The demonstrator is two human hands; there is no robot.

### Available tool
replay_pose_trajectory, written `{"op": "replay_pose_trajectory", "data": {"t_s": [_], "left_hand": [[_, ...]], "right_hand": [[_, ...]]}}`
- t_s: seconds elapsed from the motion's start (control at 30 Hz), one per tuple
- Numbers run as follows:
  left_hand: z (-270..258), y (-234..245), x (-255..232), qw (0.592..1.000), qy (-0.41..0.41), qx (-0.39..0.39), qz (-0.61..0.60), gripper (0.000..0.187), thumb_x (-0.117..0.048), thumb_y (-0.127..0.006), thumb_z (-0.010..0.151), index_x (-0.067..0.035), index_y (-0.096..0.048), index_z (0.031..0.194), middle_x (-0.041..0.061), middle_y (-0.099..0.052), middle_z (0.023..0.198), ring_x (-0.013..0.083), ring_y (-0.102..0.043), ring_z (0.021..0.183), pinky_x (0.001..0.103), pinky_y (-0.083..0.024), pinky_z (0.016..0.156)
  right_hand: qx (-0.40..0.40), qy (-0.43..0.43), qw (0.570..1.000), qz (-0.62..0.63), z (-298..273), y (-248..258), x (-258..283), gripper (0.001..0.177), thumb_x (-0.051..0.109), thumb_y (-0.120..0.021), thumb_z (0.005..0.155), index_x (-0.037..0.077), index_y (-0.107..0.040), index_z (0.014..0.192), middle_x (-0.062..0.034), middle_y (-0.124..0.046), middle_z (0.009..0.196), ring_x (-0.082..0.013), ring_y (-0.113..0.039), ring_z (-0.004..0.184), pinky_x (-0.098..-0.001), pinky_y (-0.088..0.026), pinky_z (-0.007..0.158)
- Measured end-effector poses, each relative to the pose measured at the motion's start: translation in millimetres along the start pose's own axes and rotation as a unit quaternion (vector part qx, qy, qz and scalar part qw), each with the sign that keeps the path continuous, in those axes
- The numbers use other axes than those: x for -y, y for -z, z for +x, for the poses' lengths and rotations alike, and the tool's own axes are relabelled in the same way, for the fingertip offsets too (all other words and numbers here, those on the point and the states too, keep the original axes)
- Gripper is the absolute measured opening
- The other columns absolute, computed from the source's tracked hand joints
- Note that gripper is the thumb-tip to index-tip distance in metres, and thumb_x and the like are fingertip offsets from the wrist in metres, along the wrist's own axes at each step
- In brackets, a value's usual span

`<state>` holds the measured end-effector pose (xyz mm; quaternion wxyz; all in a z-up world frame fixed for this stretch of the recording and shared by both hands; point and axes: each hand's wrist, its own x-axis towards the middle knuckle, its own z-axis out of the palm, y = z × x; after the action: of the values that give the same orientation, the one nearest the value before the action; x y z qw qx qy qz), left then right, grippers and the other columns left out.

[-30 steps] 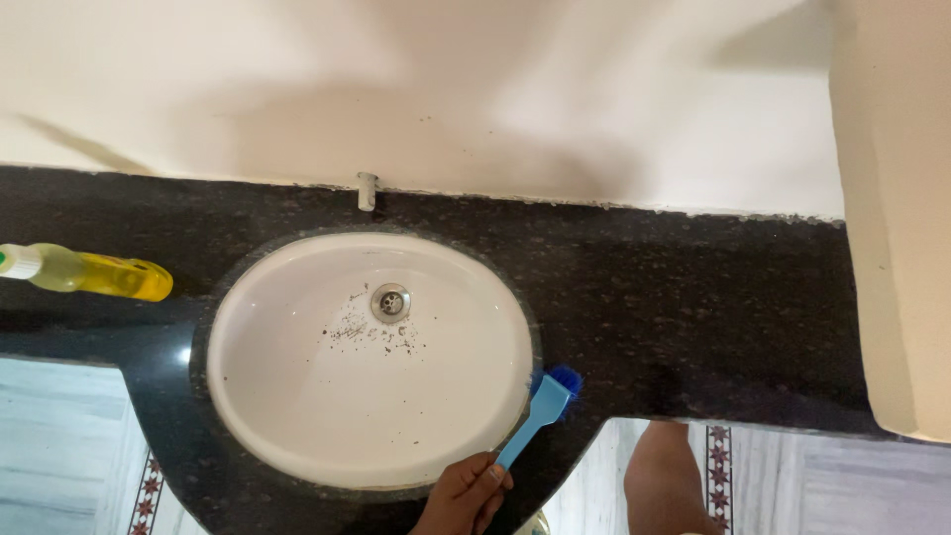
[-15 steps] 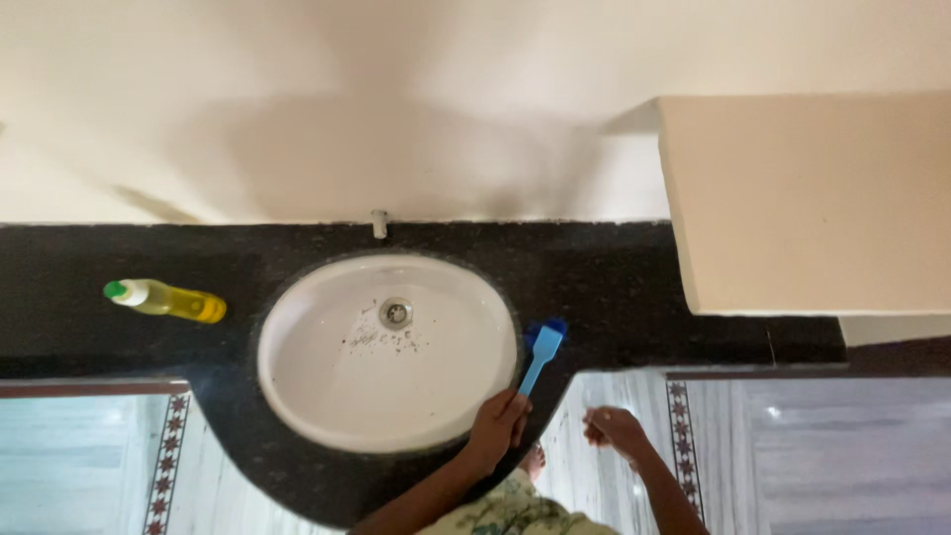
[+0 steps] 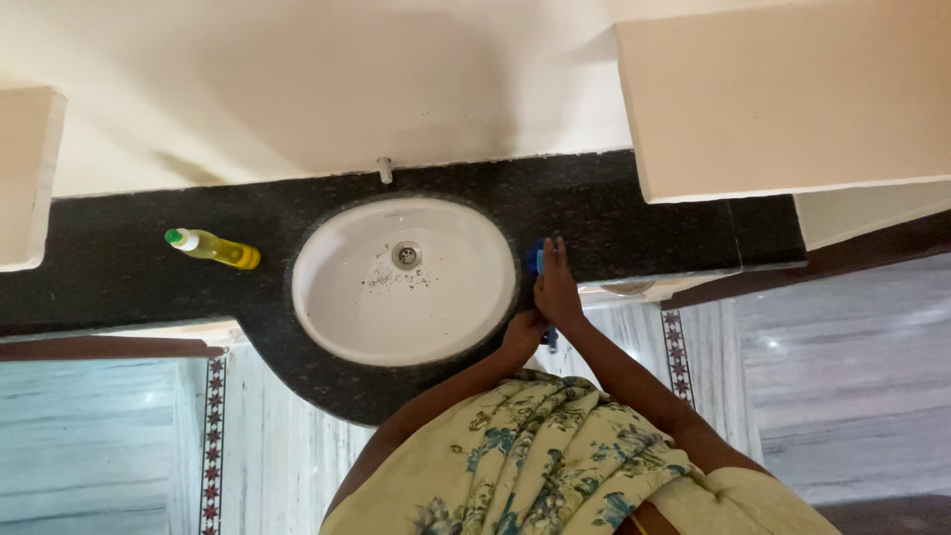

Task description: The person scrubs the inside of a white bathroom sink and the surrounding black countertop using a blue scrub brush. They apply liquid soap from a yellow bottle to the sink and continue scrubbing the basin and counter surfaces.

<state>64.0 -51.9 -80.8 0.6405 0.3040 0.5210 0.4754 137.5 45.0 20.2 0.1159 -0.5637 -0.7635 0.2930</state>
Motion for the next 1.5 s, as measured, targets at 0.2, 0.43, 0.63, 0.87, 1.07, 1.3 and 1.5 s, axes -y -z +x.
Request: {"op": "replay_pose_trajectory", "data": {"t_s": [0.2, 0.43, 0.63, 0.87, 1.07, 1.3, 1.5], "left_hand": [[-34, 9, -58, 0.878, -0.154, -0.049, 0.450, 0.027, -0.024, -0.069, 0.096, 0.000, -0.070, 0.107, 0.023, -0.066, 0.109, 0.0386, -0.062, 0.104, 0.052, -0.050, 0.091], [-28, 7, -102, 0.789, -0.240, -0.054, 0.564, 0.061, -0.034, -0.065, 0.093, 0.000, -0.052, 0.143, 0.023, -0.036, 0.159, 0.0423, -0.023, 0.151, 0.054, -0.026, 0.119], [-25, 3, -94, 0.759, -0.216, -0.051, 0.611, 0.059, -0.041, -0.051, 0.104, -0.001, -0.049, 0.147, 0.023, -0.028, 0.166, 0.0412, -0.021, 0.155, 0.052, -0.023, 0.124], [-20, 3, -94, 0.754, -0.205, -0.056, 0.621, 0.061, -0.043, -0.049, 0.104, -0.003, -0.047, 0.150, 0.019, -0.026, 0.168, 0.0349, -0.019, 0.157, 0.048, -0.020, 0.127], [-16, 3, -85, 0.737, -0.205, -0.057, 0.642, 0.063, -0.042, -0.048, 0.105, -0.002, -0.043, 0.153, 0.017, -0.023, 0.169, 0.0335, -0.017, 0.157, 0.047, -0.018, 0.126], [-21, 0, -96, 0.745, -0.211, -0.067, 0.629, 0.060, -0.039, -0.049, 0.106, -0.003, -0.044, 0.153, 0.016, -0.024, 0.169, 0.0318, -0.019, 0.157, 0.047, -0.018, 0.127], [-19, 2, -87, 0.741, -0.213, -0.075, 0.632, 0.059, -0.037, -0.049, 0.105, -0.004, -0.044, 0.153, 0.014, -0.026, 0.169, 0.0296, -0.020, 0.158, 0.045, -0.017, 0.128]], "right_hand": [[-0.020, 0.146, 0.984, -0.103, 1, 2, -13, 0.078, -0.003, -0.052, 0.090, 0.014, -0.029, 0.162, -0.0284, -0.036, 0.158, -0.0497, -0.044, 0.137, -0.0529, -0.052, 0.100], [-0.039, 0.193, 0.954, -0.228, 161, 16, -4, 0.076, 0.003, -0.058, 0.088, 0.012, -0.032, 0.160, -0.0297, -0.048, 0.143, -0.0519, -0.047, 0.127, -0.0513, -0.054, 0.091], [-0.112, 0.329, 0.910, -0.225, 209, -9, -1, 0.059, 0.004, -0.055, 0.097, -0.003, -0.040, 0.153, -0.0223, -0.057, 0.134, -0.0395, -0.059, 0.118, -0.0445, -0.059, 0.097], [-0.095, 0.271, 0.929, -0.234, 212, 9, 9, 0.048, 0.001, -0.061, 0.085, -0.004, -0.056, 0.132, -0.0216, -0.057, 0.128, -0.0419, -0.061, 0.111, -0.0442, -0.061, 0.078], [-0.198, 0.149, 0.944, -0.218, 224, 114, -113, 0.049, 0.005, -0.062, 0.086, 0.001, -0.057, 0.134, -0.0228, -0.057, 0.130, -0.0448, -0.061, 0.108, -0.0527, -0.057, 0.080], [-0.179, 0.080, 0.970, -0.141, 198, 90, -107, 0.051, 0.004, -0.055, 0.092, 0.002, -0.054, 0.142, -0.0229, -0.055, 0.136, -0.0441, -0.059, 0.113, -0.0522, -0.055, 0.088], [-0.085, 0.322, 0.937, -0.109, 159, -14, 3, 0.058, -0.002, -0.055, 0.088, 0.003, -0.050, 0.145, -0.0211, -0.052, 0.139, -0.0438, -0.059, 0.119, -0.0487, -0.056, 0.091]]}}
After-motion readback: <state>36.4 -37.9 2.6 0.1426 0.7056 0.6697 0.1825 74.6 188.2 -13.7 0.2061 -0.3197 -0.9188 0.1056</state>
